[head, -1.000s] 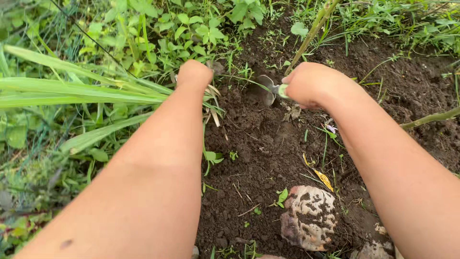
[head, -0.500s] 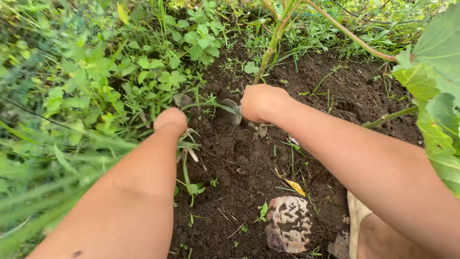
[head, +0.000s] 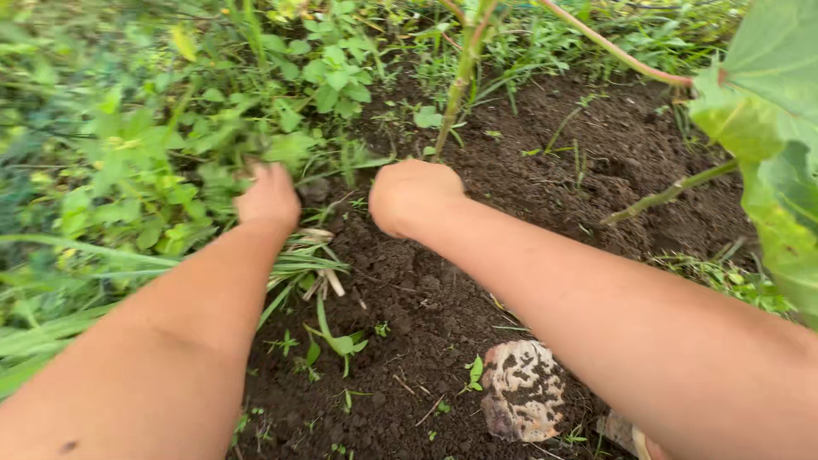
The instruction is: The person uses a small hand trowel to loosen soil and pull weeds by hand from a garden bed. They repeatedly dig around the base of plants, extract weeds with roots, and gather them into a growing pile.
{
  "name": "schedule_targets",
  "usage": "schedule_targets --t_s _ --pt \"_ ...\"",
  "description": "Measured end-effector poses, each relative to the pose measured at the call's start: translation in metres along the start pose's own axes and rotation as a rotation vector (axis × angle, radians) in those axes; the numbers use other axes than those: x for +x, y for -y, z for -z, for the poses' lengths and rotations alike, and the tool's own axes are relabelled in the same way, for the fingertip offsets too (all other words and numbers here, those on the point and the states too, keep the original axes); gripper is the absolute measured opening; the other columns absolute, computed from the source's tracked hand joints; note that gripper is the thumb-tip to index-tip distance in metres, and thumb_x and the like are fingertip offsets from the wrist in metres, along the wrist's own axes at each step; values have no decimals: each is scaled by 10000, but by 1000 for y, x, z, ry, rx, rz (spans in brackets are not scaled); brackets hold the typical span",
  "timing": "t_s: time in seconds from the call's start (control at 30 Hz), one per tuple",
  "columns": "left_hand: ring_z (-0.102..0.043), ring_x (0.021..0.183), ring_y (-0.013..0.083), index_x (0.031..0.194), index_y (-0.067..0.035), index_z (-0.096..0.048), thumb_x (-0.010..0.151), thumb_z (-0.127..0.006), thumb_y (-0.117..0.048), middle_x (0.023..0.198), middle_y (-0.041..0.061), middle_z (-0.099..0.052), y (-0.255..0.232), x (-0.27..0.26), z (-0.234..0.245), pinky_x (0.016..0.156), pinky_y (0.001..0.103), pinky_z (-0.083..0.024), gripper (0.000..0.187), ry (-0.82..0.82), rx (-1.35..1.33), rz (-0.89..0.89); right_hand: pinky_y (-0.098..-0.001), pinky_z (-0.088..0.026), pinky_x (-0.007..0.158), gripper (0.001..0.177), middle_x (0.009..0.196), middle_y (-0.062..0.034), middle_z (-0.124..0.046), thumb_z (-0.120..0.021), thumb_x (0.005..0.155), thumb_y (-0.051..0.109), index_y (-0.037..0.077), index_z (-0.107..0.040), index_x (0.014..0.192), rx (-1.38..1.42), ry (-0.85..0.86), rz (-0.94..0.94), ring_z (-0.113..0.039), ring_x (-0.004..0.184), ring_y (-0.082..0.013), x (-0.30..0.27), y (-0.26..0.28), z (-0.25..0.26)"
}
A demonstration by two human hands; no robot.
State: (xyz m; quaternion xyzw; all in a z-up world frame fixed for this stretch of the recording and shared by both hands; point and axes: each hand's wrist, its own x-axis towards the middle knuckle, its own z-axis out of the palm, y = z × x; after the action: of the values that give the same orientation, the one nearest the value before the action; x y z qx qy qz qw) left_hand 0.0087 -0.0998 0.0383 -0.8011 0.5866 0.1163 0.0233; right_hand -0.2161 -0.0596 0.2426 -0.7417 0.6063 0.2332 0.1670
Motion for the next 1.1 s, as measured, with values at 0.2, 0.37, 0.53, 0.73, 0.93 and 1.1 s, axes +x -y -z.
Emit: schedule_targets --t_s 0.2,0.37,0.53,0.73,0.93,1.1 --pt "-559 1273 460 1533 -89 -418 1009 -527 -199 1504 320 -368 17 37 -45 912 537 -572 546 71 174 142 -476 -573 876 304 1206 -158 -721 -642 838 69 61 -753 1121 -100 6 63 -714 1054 -345 15 -10 12" --pt "-642 1220 433 1512 -37 -478 1017 -521 -174 1419 309 -555 24 68 -60 886 501 -588 515 67 120 170 -472 -599 856 297 1107 -150 -803 -572 864 39 17 -805 1049 -156 94 37 -788 986 -321 19 -17 20" --pt "-690 1251 308 1292 -84 -752 961 -593 -158 1395 139 -687 31 73 -48 978 467 -585 375 287 264 111 -482 -570 815 262 1103 -171 -707 -688 803 71 52 -762 1053 -143 5 60 -707 963 -351 17 -14 12" --pt "-667 1221 377 1255 -37 -732 959 -552 -162 1368 196 -664 60 57 -40 992 487 -543 368 219 23 183 -434 -601 762 213 982 -147 -823 -646 872 122 0 -793 964 -54 105 -14 -788 833 -279 19 -18 15" --pt "-721 1055 348 1046 -52 -810 858 -655 -118 1160 175 -738 88 63 -50 898 450 -586 253 314 288 -89 -482 -578 699 173 983 -182 -743 -652 865 52 15 -784 971 -284 76 107 -711 792 -328 27 -16 7" --pt "-758 883 302 841 -124 -818 725 -765 -93 900 106 -772 90 73 -57 811 419 -613 131 488 632 -298 -453 -589 665 210 949 -187 -758 -607 908 69 -24 -763 1014 -113 176 52 -710 728 -298 44 -48 22"
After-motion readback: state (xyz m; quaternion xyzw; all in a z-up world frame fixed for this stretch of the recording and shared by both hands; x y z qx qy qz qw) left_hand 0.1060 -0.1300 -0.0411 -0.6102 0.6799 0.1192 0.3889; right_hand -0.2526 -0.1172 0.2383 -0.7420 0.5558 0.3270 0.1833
